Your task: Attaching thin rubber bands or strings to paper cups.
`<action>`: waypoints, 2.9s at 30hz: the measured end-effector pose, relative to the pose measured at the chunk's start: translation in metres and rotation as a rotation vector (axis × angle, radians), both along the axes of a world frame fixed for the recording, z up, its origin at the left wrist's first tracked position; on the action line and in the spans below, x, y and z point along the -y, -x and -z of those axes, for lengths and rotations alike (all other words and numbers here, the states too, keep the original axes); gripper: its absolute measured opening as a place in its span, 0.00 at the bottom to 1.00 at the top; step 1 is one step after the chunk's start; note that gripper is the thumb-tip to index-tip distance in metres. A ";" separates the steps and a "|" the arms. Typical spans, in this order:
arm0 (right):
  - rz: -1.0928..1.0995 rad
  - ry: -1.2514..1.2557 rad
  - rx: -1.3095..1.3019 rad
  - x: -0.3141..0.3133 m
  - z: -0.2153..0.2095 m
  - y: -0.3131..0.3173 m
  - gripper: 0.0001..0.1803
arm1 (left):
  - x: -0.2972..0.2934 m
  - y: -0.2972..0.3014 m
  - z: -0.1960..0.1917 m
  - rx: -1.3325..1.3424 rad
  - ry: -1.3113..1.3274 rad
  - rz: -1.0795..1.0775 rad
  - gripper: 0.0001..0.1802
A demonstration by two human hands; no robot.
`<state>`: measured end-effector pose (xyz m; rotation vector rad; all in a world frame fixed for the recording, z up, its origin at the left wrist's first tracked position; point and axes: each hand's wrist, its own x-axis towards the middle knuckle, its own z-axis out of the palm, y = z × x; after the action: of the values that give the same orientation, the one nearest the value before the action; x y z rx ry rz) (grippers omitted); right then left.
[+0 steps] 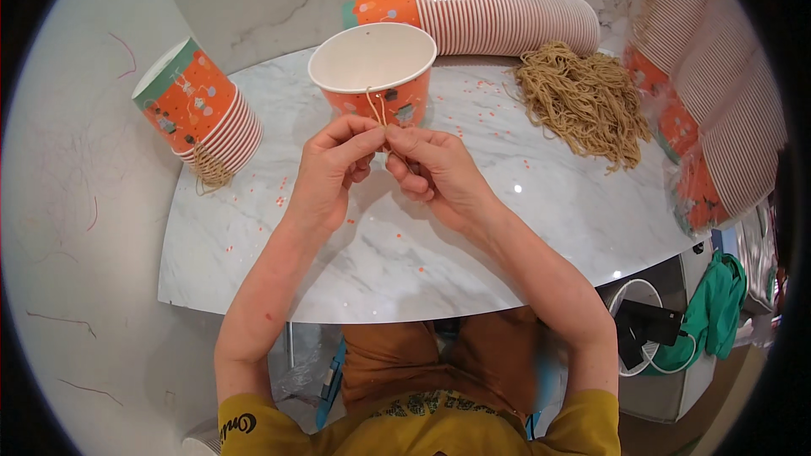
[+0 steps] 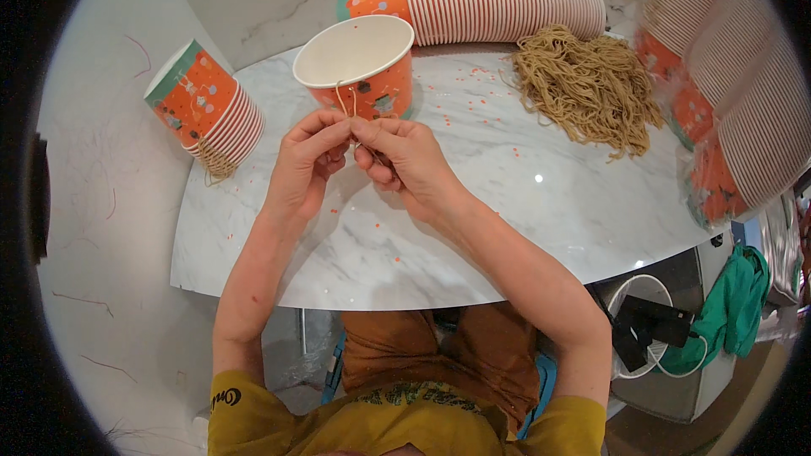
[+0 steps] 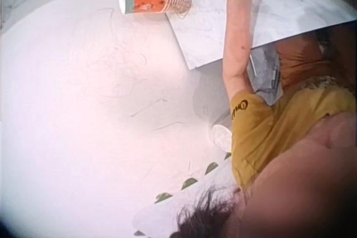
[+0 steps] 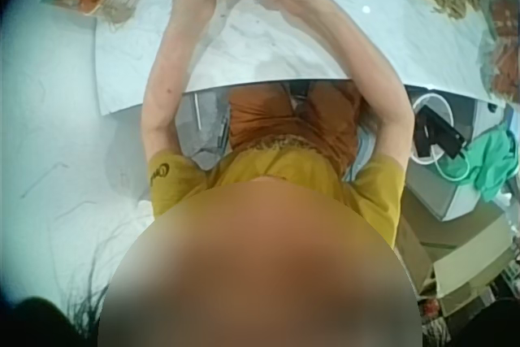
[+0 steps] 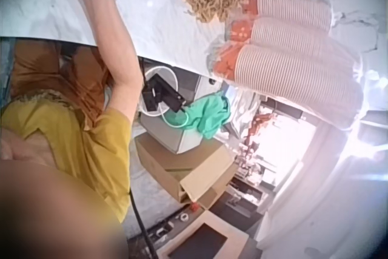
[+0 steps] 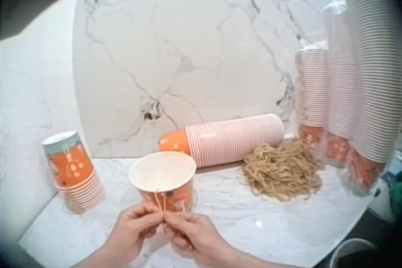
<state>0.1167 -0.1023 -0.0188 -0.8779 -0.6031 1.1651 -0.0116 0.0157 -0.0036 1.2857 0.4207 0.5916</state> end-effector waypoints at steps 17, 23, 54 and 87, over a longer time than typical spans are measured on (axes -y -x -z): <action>-0.119 0.020 -0.135 0.004 -0.002 0.000 0.07 | -0.005 0.001 0.000 0.061 0.116 0.056 0.04; -0.096 0.019 -0.154 0.002 -0.002 0.001 0.09 | 0.001 -0.001 -0.001 0.077 0.011 0.065 0.06; 0.487 -0.092 0.976 0.008 0.000 0.025 0.19 | -0.002 0.001 -0.002 0.113 -0.052 -0.025 0.07; 0.491 -0.184 0.998 0.002 0.013 0.025 0.06 | 0.006 -0.002 0.003 0.130 -0.289 -0.187 0.07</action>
<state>0.0917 -0.1039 -0.0321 -1.3392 -1.1857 0.1572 -0.0098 0.0095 -0.0065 1.4817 0.3588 0.9143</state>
